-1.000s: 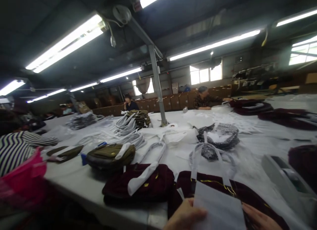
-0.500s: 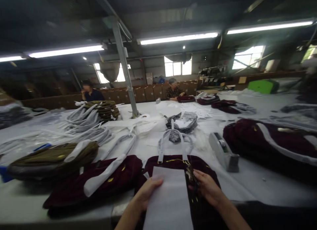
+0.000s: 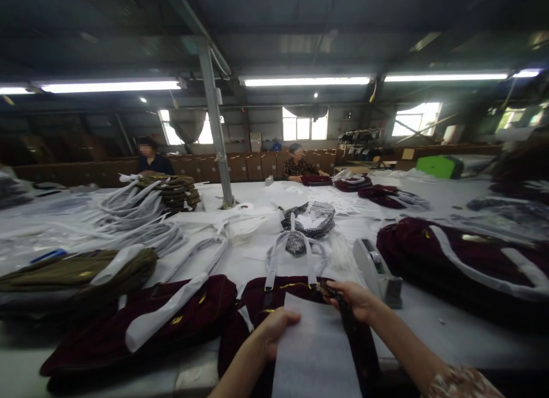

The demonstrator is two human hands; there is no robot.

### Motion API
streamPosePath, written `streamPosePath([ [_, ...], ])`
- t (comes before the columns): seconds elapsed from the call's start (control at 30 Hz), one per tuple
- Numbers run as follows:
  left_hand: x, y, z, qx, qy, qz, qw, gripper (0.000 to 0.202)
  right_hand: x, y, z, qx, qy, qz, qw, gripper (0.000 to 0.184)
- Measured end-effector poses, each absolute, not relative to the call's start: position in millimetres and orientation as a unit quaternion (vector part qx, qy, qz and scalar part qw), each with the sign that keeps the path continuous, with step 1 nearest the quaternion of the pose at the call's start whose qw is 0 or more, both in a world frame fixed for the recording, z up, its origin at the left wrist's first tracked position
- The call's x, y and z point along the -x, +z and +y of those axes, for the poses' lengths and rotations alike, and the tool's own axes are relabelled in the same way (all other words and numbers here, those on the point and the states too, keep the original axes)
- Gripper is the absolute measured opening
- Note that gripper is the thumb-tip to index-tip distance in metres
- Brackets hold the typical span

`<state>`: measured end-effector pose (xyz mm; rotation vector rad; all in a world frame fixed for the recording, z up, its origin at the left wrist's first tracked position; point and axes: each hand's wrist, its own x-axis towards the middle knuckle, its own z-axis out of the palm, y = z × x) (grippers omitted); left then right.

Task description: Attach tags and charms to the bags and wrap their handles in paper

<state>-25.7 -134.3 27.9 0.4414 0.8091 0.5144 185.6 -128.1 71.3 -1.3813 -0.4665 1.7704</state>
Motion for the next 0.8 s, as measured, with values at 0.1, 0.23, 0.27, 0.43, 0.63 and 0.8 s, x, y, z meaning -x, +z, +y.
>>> streamPosePath([
  [0.1, 4, 25, -123, -0.203, 0.250, 0.367, 0.872, 0.032, -183, 81, -120, 0.561, 0.696, -0.200, 0.402, 0.011],
  [0.23, -15, 14, -118, -0.185, 0.261, 0.340, 0.884, 0.032, -177, 83, -120, 0.558, 0.692, -0.233, 0.394, 0.009],
  [0.27, -17, 12, -118, -0.180, 0.264, 0.334, 0.887, 0.032, -176, 82, -122, 0.558, 0.691, -0.240, 0.393, 0.009],
  [0.43, -15, 10, -122, -0.166, 0.257, 0.287, 0.908, 0.032, -164, 71, -145, 0.562, 0.672, -0.275, 0.396, 0.011],
  [0.63, -11, 16, -126, -0.172, 0.227, 0.252, 0.925, 0.031, -154, 44, -166, 0.573, 0.588, -0.365, 0.439, 0.029],
  [0.8, -18, 18, -122, -0.197, 0.223, 0.268, 0.916, 0.029, -153, 31, -163, 0.602, 0.513, -0.418, 0.447, 0.039],
])
